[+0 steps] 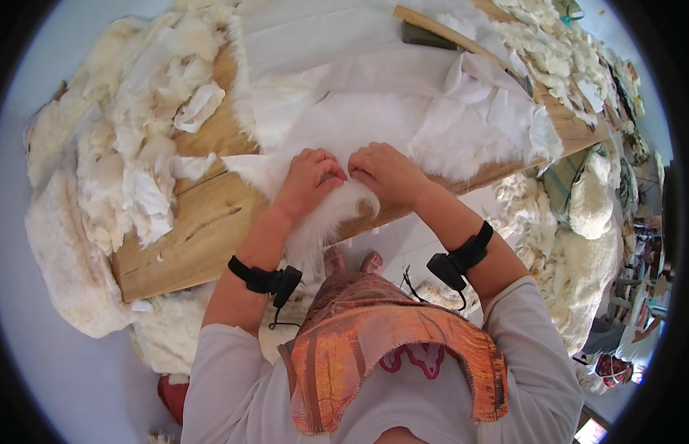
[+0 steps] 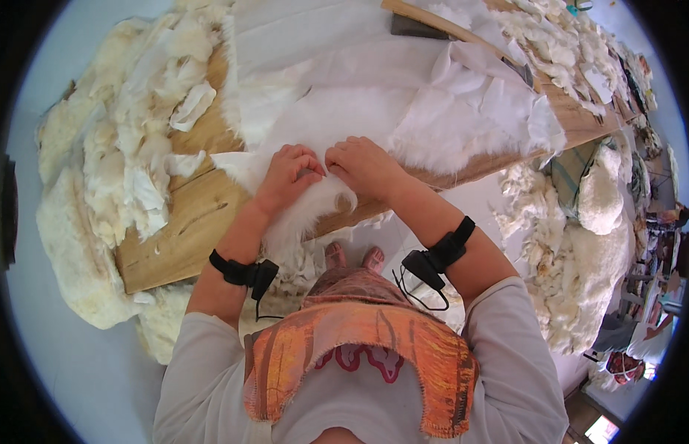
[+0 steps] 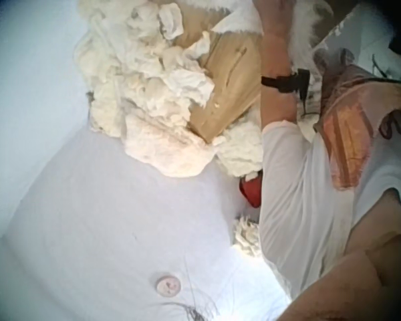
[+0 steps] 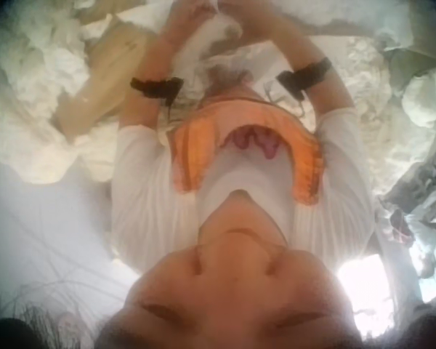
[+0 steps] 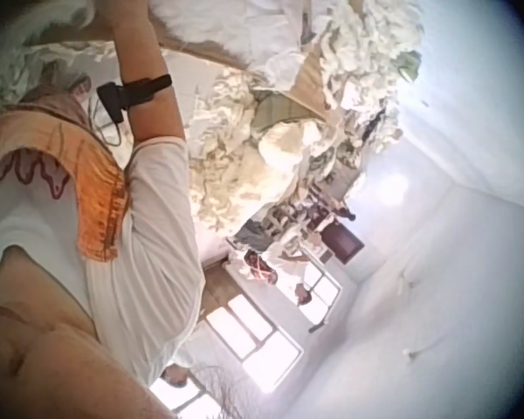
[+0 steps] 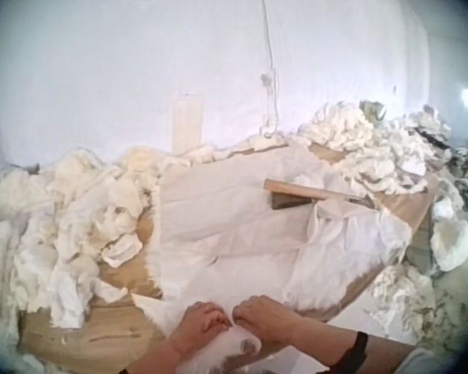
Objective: The recorder is hand-sewing and preparing pieces of white fur material on a workshop table.
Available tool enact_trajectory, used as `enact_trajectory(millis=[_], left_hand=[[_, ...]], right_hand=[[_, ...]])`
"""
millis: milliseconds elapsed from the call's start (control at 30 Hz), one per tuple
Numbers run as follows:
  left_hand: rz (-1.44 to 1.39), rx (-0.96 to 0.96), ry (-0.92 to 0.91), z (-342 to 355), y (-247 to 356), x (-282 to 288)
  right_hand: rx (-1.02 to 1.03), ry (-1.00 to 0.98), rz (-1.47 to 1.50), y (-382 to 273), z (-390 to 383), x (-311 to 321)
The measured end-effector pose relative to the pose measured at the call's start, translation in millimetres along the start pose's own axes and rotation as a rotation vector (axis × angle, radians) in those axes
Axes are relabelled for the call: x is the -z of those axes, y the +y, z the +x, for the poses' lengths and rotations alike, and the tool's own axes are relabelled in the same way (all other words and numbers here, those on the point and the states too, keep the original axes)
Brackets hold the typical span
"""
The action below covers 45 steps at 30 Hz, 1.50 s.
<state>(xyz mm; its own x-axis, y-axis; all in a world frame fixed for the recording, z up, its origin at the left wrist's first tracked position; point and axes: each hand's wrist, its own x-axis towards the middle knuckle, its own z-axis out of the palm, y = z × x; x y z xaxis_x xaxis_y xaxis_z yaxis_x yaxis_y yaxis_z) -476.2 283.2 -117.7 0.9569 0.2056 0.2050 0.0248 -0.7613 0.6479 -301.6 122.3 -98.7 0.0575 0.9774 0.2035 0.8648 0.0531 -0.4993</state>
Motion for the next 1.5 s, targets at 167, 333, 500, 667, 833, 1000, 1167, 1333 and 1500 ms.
enact_trajectory(millis=[167, 333, 500, 667, 833, 1000, 1167, 1333, 1500], left_hand=[[0.03, 0.025, 0.004, -1.9, 14.1, 1.8], [-0.003, 0.022, 0.03, -2.1, 15.9, 5.4], [0.005, 0.006, 0.035, -2.4, 13.3, 4.5], [0.007, -0.013, 0.034, 0.1, 5.9, 1.3], [0.018, 0.033, 0.032, -0.9, 14.7, 4.0], [-0.022, 0.035, -0.035, -3.2, 9.0, 9.1], [-0.043, 0.031, -0.059, -2.9, 14.7, 7.2], [0.071, 0.011, -0.006, -4.2, 24.0, 7.3], [0.141, -0.009, -0.009, -3.4, 30.9, 11.4]], right_hand=[[-0.011, -0.082, -0.04, -9.0, 1.9, 5.9], [-0.078, -0.12, 0.024, -12.2, 8.7, 3.7], [0.017, -0.193, 0.098, -18.3, 6.9, -9.0], [0.286, 0.053, -0.408, -25.1, -6.8, -8.5], [-0.032, 0.373, 0.14, -78.3, -11.2, 16.7], [-0.16, 0.461, 1.237, -90.9, -81.7, 118.9], [-0.77, -0.08, 0.218, -84.3, -154.6, 131.0], [-0.328, -0.36, 1.134, -150.5, -104.9, 130.4], [-0.058, 0.219, 1.549, -180.7, -88.1, 140.8]])
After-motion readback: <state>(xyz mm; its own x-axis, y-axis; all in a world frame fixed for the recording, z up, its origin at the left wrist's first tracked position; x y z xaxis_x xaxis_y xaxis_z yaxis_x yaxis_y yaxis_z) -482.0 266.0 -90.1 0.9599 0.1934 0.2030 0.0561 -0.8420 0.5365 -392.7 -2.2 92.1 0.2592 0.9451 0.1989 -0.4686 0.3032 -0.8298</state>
